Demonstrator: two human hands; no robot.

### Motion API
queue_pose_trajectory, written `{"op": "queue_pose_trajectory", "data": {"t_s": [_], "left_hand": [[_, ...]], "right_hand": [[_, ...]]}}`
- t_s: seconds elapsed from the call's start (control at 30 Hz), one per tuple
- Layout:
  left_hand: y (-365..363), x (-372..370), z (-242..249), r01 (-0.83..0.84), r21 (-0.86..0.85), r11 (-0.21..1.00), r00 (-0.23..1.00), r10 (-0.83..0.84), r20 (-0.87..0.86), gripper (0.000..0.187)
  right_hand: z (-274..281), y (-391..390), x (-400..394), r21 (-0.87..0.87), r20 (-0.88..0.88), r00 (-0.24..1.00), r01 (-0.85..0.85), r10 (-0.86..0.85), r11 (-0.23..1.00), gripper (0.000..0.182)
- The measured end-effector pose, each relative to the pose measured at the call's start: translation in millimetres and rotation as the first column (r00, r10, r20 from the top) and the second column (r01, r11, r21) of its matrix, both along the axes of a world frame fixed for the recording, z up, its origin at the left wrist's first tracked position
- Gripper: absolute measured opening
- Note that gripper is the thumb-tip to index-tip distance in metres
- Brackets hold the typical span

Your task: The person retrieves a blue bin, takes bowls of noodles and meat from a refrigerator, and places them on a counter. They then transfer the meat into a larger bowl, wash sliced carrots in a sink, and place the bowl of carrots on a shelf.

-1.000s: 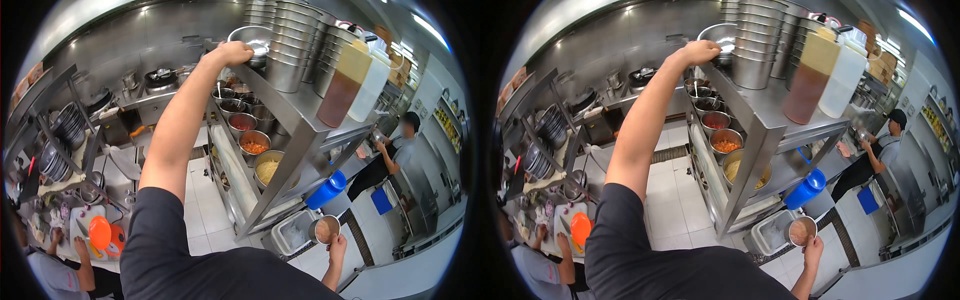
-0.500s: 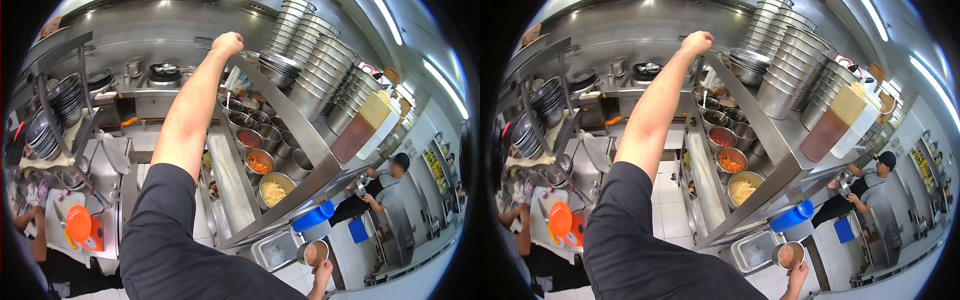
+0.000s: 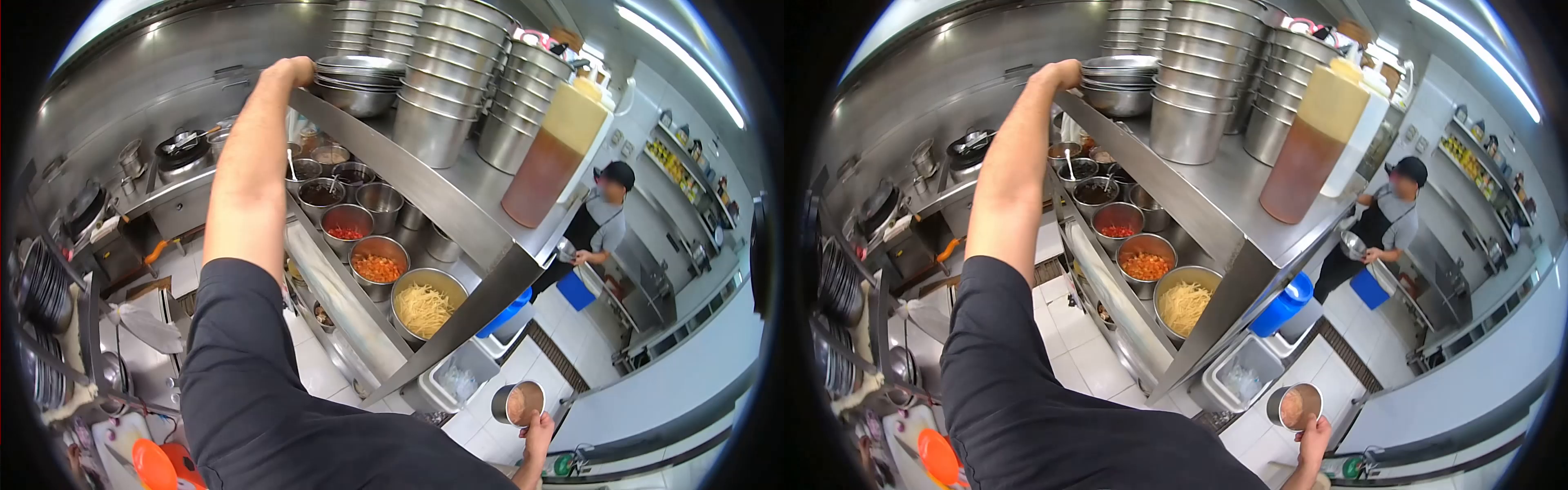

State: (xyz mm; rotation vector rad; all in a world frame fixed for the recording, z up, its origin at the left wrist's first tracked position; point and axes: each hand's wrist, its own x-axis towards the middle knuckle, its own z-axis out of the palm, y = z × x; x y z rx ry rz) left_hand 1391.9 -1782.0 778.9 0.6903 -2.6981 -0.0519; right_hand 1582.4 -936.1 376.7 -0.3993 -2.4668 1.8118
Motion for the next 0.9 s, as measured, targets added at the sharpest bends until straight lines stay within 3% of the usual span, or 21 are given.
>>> {"op": "queue_pose_trajectory", "data": {"t_s": [0.1,0.17,0.27,0.43,0.53,0.63,0.73,0.83,0.9], "left_hand": [[-5.2,-0.1,11.1,0.127,-0.068,0.99,0.99,-0.123,0.072,0.031],[18.0,20.9,20.0,0.146,0.06,0.988,0.98,-0.152,0.131,0.039],[20.8,29.0,21.1,0.203,0.172,0.964,0.972,-0.219,0.084,0.04],[11.9,19.9,30.8,0.263,-0.046,0.964,0.945,-0.247,0.214,0.033],[-0.9,19.9,22.4,0.296,0.01,0.955,0.955,-0.295,-0.019,0.025],[-39.2,-1.0,8.2,0.435,0.11,0.894,0.883,-0.399,-0.247,0.017],[-24.1,14.4,16.8,0.379,0.077,0.922,0.907,-0.354,-0.228,0.02],[-16.0,20.2,13.2,0.386,-0.119,0.915,0.89,-0.403,-0.214,0.021],[-27.5,3.5,-2.4,0.433,-0.126,0.892,0.848,-0.451,-0.278,0.021]], "right_hand": [[-0.9,-1.3,8.0,0.009,0.006,1.0,0.024,-0.024,1.0,0.024],[-0.9,-3.2,8.7,0.02,0.017,0.999,0.037,-0.037,0.999,0.024],[2.3,-9.3,8.4,-0.016,0.025,0.999,0.034,-0.034,0.999,0.023],[6.0,-14.2,-2.3,0.012,0.006,1.0,0.011,-0.011,1.0,0.026],[15.1,-13.3,-10.9,-0.031,0.016,1.0,0.003,-0.003,1.0,0.025],[27.4,-15.9,-15.0,-0.117,0.015,1.0,-0.003,0.005,0.993,0.022],[33.5,-16.8,-15.3,-0.162,0.025,1.0,0.007,-0.003,0.987,0.021],[29.4,-13.4,-17.5,-0.191,0.028,1.0,0.007,-0.002,0.982,0.02],[27.1,-10.4,-15.6,-0.184,0.018,1.0,-0.016,0.02,0.983,0.02]]}}
